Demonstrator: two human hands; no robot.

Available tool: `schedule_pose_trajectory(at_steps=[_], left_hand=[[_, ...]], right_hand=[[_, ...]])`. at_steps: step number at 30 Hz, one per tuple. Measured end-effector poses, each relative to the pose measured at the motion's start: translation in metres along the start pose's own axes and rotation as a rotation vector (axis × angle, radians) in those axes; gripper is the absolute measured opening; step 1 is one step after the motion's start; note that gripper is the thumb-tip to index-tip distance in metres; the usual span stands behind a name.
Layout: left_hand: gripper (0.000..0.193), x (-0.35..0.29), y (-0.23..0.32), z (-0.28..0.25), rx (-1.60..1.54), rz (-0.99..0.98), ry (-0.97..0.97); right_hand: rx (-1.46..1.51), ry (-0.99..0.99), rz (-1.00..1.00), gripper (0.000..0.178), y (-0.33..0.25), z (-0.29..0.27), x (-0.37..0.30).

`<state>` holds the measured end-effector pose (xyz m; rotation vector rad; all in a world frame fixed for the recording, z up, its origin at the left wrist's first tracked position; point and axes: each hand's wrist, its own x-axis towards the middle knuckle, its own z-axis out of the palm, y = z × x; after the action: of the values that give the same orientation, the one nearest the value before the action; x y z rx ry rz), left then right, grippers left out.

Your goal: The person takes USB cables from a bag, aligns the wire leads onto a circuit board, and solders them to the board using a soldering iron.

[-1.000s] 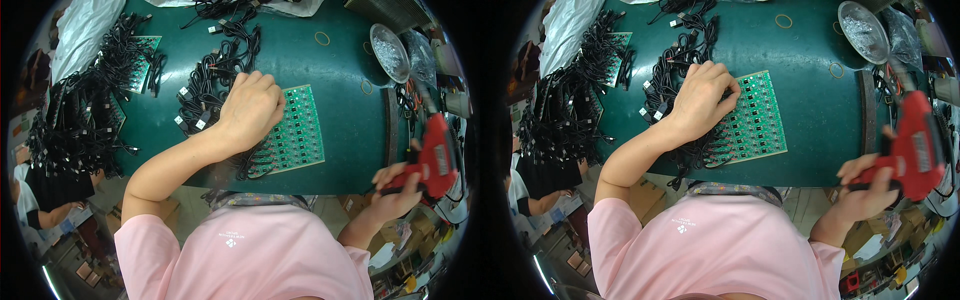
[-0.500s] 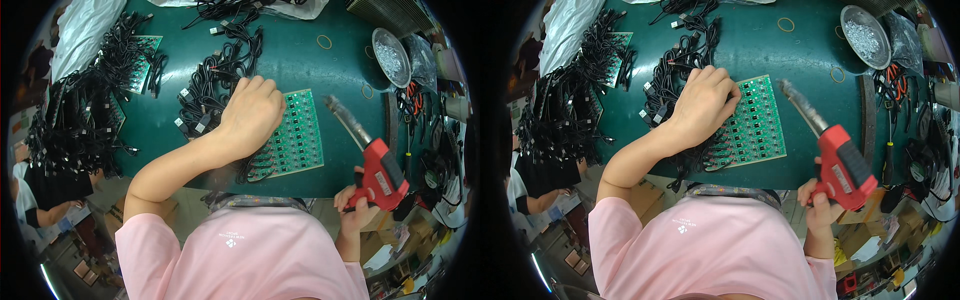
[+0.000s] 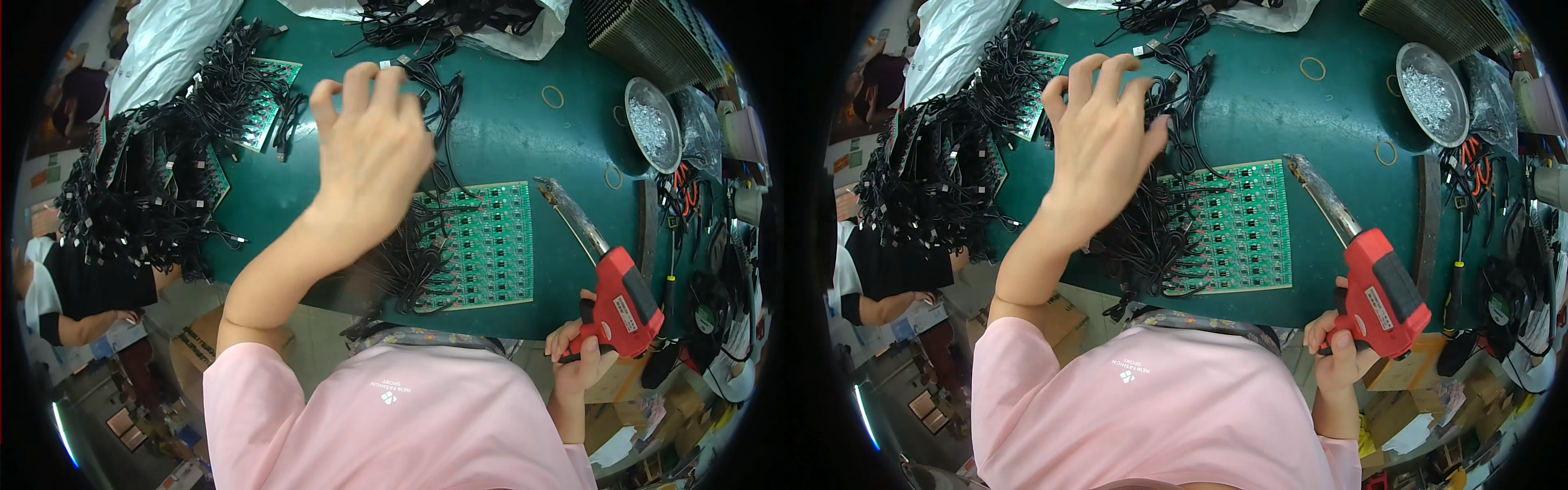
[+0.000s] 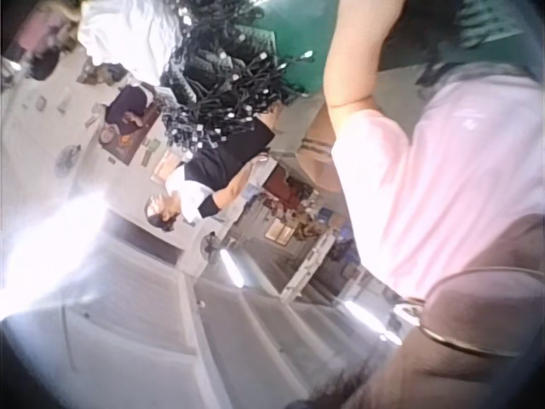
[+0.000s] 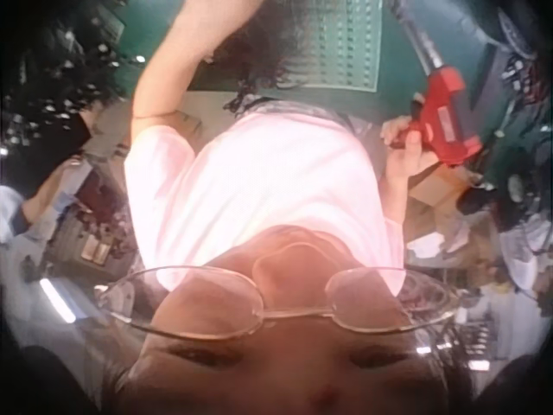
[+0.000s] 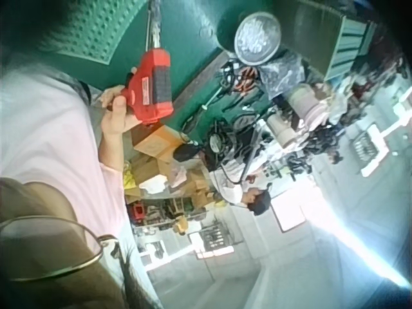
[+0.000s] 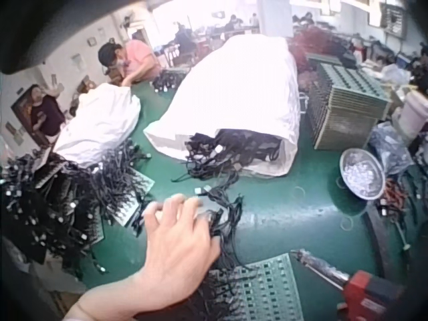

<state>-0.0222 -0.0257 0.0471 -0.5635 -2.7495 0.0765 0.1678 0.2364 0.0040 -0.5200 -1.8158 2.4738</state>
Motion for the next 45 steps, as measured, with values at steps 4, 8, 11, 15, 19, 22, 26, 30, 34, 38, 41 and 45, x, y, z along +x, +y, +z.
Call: schedule_pose_trajectory(at_steps=[4,8,11,15,19,22,26,30,34,38,41,45], left_hand=[[0.015,0.003,-0.026,0.019,-0.018,0.039,-0.162],[0.009,0.014,-0.04,0.015,-0.247,-0.068,0.067],[0.008,0.022,-0.054,0.015,-0.762,-0.348,0.207],[0.016,0.029,-0.054,0.011,-1.391,-0.496,0.302],[0.019,0.006,-0.004,-0.011,-1.458,-0.389,-0.092],[0.02,-0.021,0.03,-0.01,-1.24,-0.031,-0.242],[0.016,-0.032,0.047,-0.006,-1.2,0.105,-0.228],[0.015,-0.037,0.051,-0.005,-1.152,0.132,-0.208],[0.014,-0.043,0.054,-0.001,-1.11,0.161,-0.183],[0.014,-0.046,0.055,-0.001,-1.1,0.147,-0.159],[0.014,-0.047,0.055,-0.001,-1.103,0.157,-0.146],[0.015,-0.05,0.056,0.002,-1.126,0.134,-0.119]], right_hand=[[0.018,-0.006,-0.036,0.064,0.005,0.0,0.003],[0.039,0.049,-0.061,0.061,0.008,-0.002,0.001],[0.042,0.033,-0.075,0.06,0.006,-0.004,0.003],[0.062,0.054,-0.088,0.058,0.003,0.003,0.006],[0.172,0.037,-0.054,0.055,-0.007,0.024,0.021],[0.181,-0.001,-0.064,0.048,-0.014,0.045,0.035],[-0.052,0.07,-0.131,0.046,-0.018,0.089,0.054],[-0.167,0.025,-0.274,0.033,-0.014,0.09,0.059],[-0.206,-0.01,-0.276,0.028,-0.01,0.085,0.062],[-0.227,-0.049,-0.23,0.038,-0.005,0.078,0.063],[-0.285,-0.115,-0.245,0.052,-0.003,0.072,0.062],[-0.189,0.017,-0.223,0.016,-0.008,0.085,0.061]])
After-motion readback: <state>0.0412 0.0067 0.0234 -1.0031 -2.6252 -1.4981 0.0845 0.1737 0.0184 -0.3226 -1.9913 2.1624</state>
